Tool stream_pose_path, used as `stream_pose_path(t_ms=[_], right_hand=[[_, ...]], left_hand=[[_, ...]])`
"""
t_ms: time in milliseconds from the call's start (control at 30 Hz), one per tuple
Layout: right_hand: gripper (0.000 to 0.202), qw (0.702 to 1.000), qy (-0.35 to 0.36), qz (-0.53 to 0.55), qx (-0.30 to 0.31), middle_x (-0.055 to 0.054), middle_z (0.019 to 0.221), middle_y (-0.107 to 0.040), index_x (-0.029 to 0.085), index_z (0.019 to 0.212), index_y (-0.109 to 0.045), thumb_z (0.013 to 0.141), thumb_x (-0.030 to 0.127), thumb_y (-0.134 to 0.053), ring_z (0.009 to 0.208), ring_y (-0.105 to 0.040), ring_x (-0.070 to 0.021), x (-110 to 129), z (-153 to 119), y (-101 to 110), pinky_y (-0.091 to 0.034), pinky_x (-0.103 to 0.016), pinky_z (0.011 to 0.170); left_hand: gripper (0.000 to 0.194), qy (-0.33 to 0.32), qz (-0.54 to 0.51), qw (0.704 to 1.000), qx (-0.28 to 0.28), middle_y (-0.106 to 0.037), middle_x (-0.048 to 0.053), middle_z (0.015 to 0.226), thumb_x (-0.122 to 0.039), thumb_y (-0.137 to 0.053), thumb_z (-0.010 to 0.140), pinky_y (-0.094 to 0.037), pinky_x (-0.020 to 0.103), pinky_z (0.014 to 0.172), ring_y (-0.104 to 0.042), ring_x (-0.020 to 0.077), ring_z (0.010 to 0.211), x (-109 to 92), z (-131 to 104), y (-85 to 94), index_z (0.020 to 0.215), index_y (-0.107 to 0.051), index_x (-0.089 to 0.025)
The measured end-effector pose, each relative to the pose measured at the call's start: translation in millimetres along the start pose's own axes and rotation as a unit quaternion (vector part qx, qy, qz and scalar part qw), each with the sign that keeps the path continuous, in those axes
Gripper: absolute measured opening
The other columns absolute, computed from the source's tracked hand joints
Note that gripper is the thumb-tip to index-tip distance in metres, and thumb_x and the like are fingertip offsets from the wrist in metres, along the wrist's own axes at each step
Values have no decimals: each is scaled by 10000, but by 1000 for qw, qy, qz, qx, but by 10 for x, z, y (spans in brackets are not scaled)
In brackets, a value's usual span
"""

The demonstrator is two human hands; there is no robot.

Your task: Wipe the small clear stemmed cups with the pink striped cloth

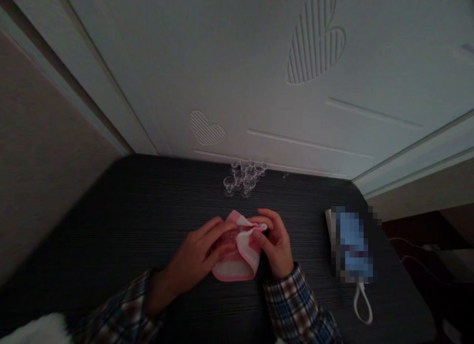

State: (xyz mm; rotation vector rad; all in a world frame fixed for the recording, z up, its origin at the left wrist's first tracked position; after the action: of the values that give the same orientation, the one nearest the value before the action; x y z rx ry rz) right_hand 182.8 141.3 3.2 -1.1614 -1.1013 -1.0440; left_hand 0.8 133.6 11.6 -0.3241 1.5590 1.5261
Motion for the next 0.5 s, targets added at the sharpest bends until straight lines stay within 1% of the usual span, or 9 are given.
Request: stream_pose_path(t_ms=[100,267,367,433,500], right_hand=[[422,1000,4,10,9,-61,1015,-620,234,1109,-477,728,300,-645,944,-566,-202,13,1,-20,-446,-355,844],[379,998,18,60,-15,-74,1227,-518,236,1115,-523,749,289,-604,988,-554,-208,4,11,9,-449,-360,862],[349,995,15,95,-20,-62,1289,-473,234,1111,-559,772,318,-560,1106,-497,-237,-30,22,42,-402,-399,939],[321,997,11,80,-9,-58,1292,-473,234,1096,-583,790,326,-544,1175,-443,-244,-47,32,52,-350,-417,991],[288,999,21,36,9,-60,1274,-485,236,1069,-608,807,331,-533,1204,-410,-241,-42,41,51,-321,-419,1010]], left_hand=[[256,4,-3,1000,-15,-568,14,1003,-277,-454,851,-438,242,800,-553,151,905,11,3,1,1094,-530,-264],[247,20,-5,999,-25,-560,19,1027,-272,-459,851,-444,242,808,-556,146,894,7,24,11,1091,-514,-248],[246,20,-3,999,-31,-562,23,1038,-273,-467,847,-451,246,805,-558,149,896,-8,24,19,1085,-521,-246],[245,11,-2,999,-32,-559,21,1061,-269,-471,846,-449,245,815,-552,151,927,-13,14,20,1083,-528,-252],[246,1,-2,1000,-31,-554,16,1077,-263,-472,847,-444,242,827,-542,149,962,-13,2,17,1086,-531,-263]])
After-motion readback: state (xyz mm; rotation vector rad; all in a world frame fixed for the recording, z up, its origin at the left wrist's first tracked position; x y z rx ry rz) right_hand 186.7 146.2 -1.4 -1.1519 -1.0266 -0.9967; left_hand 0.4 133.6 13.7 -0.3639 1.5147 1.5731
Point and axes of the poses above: each hand's wrist, its own z-axis towards the middle knuckle, its own y-axis out of the back of the hand, x = y × z, the point moved 2 cm from there along z, towards the middle knuckle
